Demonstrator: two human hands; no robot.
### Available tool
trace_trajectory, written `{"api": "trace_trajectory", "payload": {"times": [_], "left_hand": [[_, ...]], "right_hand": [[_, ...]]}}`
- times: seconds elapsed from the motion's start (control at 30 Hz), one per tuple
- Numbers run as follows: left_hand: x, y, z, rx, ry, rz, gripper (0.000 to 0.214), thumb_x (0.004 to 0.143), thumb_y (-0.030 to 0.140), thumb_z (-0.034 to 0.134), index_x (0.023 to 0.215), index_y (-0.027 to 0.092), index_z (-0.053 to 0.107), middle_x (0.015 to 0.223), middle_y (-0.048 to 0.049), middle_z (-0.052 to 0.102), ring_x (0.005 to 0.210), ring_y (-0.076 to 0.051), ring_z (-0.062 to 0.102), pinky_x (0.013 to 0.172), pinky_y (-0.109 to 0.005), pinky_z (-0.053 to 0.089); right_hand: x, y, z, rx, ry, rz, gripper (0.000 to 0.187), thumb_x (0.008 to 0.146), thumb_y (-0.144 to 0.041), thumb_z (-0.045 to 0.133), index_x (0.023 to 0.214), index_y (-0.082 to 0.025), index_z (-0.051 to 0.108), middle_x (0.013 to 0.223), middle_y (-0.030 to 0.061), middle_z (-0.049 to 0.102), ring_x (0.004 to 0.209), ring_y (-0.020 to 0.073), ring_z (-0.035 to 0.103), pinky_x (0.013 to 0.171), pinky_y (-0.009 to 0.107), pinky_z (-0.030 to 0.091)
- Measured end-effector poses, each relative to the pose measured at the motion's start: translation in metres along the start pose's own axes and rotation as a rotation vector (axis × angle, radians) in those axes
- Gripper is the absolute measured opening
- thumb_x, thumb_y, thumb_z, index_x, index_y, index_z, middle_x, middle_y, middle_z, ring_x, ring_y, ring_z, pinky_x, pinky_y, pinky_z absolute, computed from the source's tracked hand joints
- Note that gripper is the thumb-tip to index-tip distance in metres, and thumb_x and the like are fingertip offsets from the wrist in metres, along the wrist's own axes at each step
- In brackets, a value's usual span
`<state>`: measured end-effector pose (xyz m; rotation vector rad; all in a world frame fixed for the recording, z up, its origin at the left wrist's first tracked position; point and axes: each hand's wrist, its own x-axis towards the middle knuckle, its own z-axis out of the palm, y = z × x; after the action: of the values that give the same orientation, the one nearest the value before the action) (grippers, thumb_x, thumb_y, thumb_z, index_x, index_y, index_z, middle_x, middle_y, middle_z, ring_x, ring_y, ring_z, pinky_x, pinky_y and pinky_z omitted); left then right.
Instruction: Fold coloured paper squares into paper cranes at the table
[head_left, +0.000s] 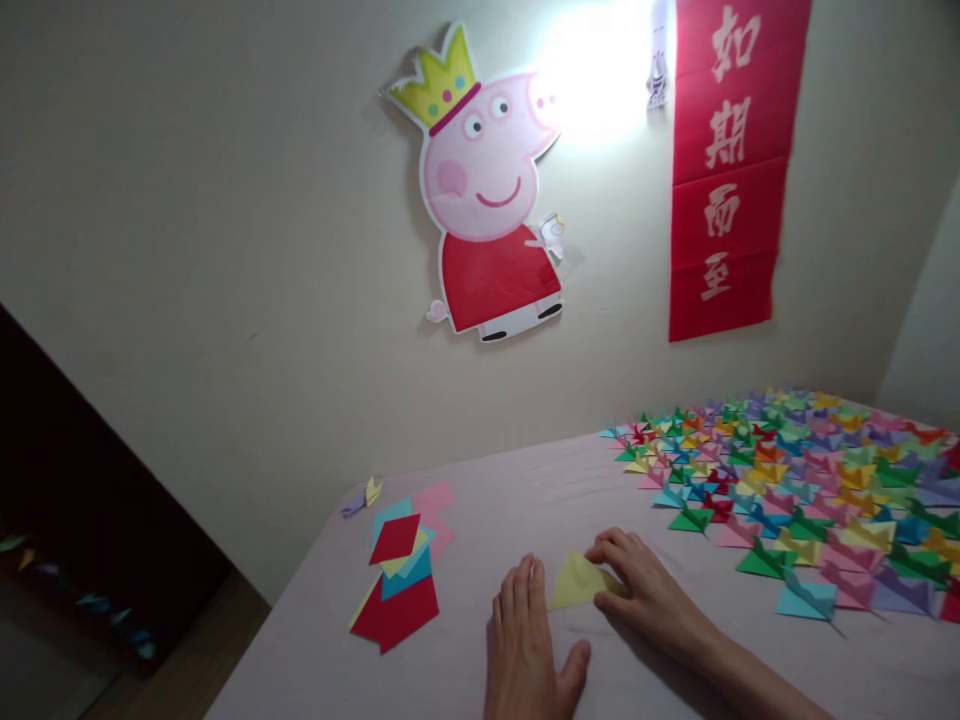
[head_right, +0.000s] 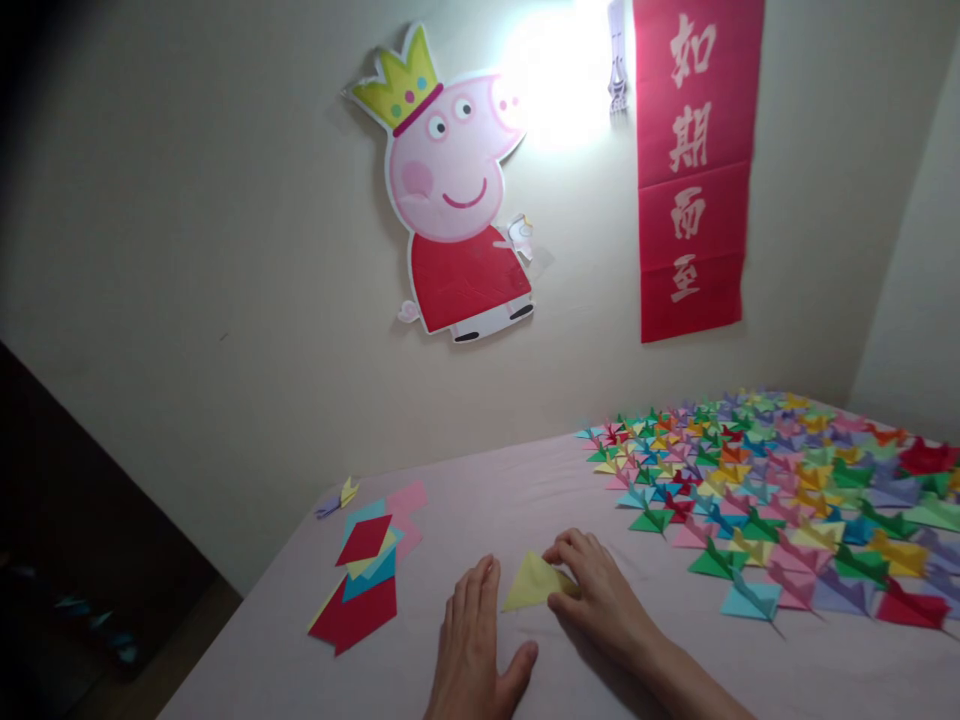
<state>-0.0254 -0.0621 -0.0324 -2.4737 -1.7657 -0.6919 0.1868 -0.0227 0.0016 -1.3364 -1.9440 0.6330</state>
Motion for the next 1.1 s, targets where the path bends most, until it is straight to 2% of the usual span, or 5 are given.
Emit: {"api": "trace_trajectory", "payload": {"times": [0.23, 0.47, 0.7, 0.93, 1.1], "left_hand": [[0.011, 0.014, -0.026, -0.055, -0.028, 0.274, 0.057, 0.074, 0.019, 0.058, 0.130, 0.025, 0.053, 0.153, -0.0050, 0.038, 0.137, -0.029, 0.036, 0.109, -0.049, 0.035], [0.017, 0.010, -0.037, -0.045, -0.126, 0.379, 0.056, 0.085, 0.042, 0.059, 0.137, 0.027, 0.048, 0.155, -0.0039, 0.036, 0.143, -0.030, 0.026, 0.109, -0.051, 0.031], [0.013, 0.010, -0.029, -0.146, -0.154, 0.287, 0.060, 0.084, 0.065, 0.057, 0.129, 0.026, 0.055, 0.136, -0.0047, 0.058, 0.132, -0.031, 0.042, 0.109, -0.053, 0.031], [0.014, 0.020, -0.031, -0.246, -0.155, 0.044, 0.058, 0.082, 0.033, 0.059, 0.138, 0.020, 0.047, 0.128, -0.0098, 0.059, 0.115, -0.027, 0.051, 0.104, -0.044, 0.039], [0.007, 0.016, -0.020, -0.089, -0.097, 0.076, 0.075, 0.083, 0.033, 0.059, 0.152, 0.024, 0.028, 0.144, -0.0095, 0.047, 0.130, -0.031, 0.041, 0.106, -0.045, 0.038]], "right_hand": [[0.001, -0.003, -0.004, -0.081, -0.012, -0.184, 0.022, 0.076, -0.007, 0.049, 0.079, -0.024, 0.063, 0.103, 0.0059, 0.062, 0.099, 0.0250, 0.051, 0.089, 0.041, 0.042], [0.008, 0.002, -0.007, -0.146, -0.041, -0.269, 0.028, 0.093, -0.022, 0.047, 0.070, -0.024, 0.063, 0.088, 0.0050, 0.070, 0.088, 0.0228, 0.055, 0.083, 0.038, 0.040], [0.001, -0.002, -0.023, -0.132, -0.190, -0.250, 0.019, 0.084, -0.011, 0.050, 0.087, -0.023, 0.065, 0.092, 0.0042, 0.069, 0.092, 0.0221, 0.057, 0.083, 0.035, 0.041], [0.004, -0.014, -0.021, -0.125, -0.151, -0.100, 0.027, 0.092, -0.032, 0.049, 0.070, -0.022, 0.062, 0.081, 0.0039, 0.067, 0.085, 0.0217, 0.057, 0.082, 0.035, 0.043], [0.015, -0.013, -0.009, -0.181, -0.066, 0.135, 0.012, 0.082, -0.027, 0.053, 0.073, -0.023, 0.059, 0.076, 0.0022, 0.062, 0.077, 0.0204, 0.058, 0.068, 0.029, 0.043]]}}
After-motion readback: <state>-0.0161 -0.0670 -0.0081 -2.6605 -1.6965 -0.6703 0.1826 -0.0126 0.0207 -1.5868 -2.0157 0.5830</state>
